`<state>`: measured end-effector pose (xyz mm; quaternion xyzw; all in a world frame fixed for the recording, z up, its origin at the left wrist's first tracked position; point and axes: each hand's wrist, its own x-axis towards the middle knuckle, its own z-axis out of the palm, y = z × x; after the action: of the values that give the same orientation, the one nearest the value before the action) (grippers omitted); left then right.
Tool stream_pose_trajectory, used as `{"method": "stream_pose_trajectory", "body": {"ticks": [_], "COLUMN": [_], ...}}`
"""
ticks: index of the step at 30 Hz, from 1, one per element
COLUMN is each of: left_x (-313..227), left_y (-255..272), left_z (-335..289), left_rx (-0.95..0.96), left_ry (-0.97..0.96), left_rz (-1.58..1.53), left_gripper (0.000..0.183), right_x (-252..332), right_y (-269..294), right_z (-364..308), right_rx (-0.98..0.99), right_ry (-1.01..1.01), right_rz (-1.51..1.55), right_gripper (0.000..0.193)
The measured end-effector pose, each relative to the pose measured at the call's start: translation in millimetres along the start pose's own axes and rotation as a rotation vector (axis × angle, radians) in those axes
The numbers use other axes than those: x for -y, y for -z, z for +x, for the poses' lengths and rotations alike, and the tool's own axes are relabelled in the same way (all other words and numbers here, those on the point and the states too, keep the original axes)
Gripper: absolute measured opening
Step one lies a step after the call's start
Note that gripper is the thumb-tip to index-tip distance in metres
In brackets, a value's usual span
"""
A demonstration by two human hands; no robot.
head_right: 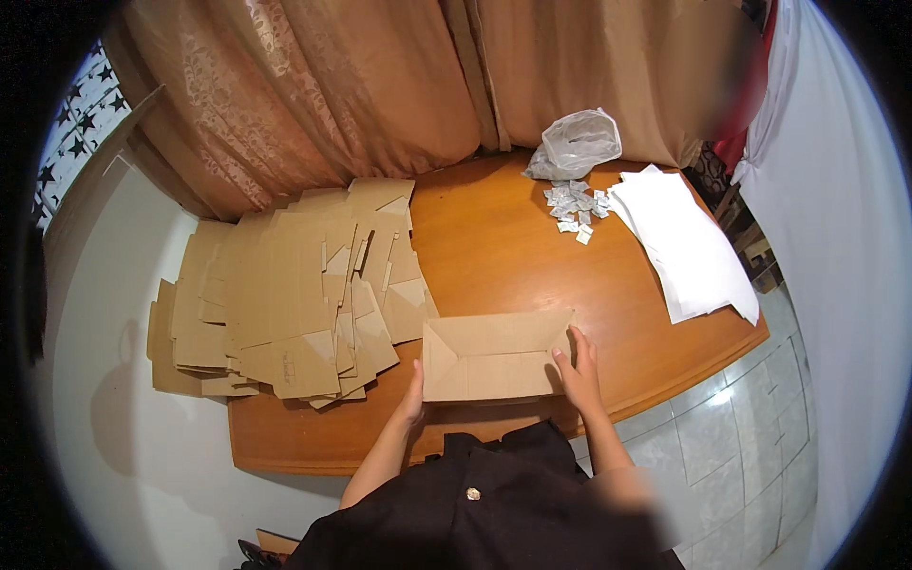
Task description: Folding cardboard sheets into shoe boxes, inserting tissue paper, and stacking them on a shelf.
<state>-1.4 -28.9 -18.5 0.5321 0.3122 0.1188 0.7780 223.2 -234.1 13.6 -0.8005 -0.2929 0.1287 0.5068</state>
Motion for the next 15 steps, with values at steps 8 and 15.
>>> {"method": "stream_pose_trajectory", "body": {"ticks": [8,15], "left_x": [-138,-185], "left_y": [-50,-122], "left_z": [-28,-10], "left_rx": [0.003,0.151], "left_ry": [-0.638,-0.973], "left_rz": [0.883,1.512], "left_gripper": [0.074,0.062], "right_x": [-12,-47], "right_y": [-31,-61], "right_z": [19,39], "right_rx": [0.125,0.402], "right_ry": [-0.146,-0.273], "right_rz": [0.410,-0.151], "right_gripper": [0.059,0.060]}}
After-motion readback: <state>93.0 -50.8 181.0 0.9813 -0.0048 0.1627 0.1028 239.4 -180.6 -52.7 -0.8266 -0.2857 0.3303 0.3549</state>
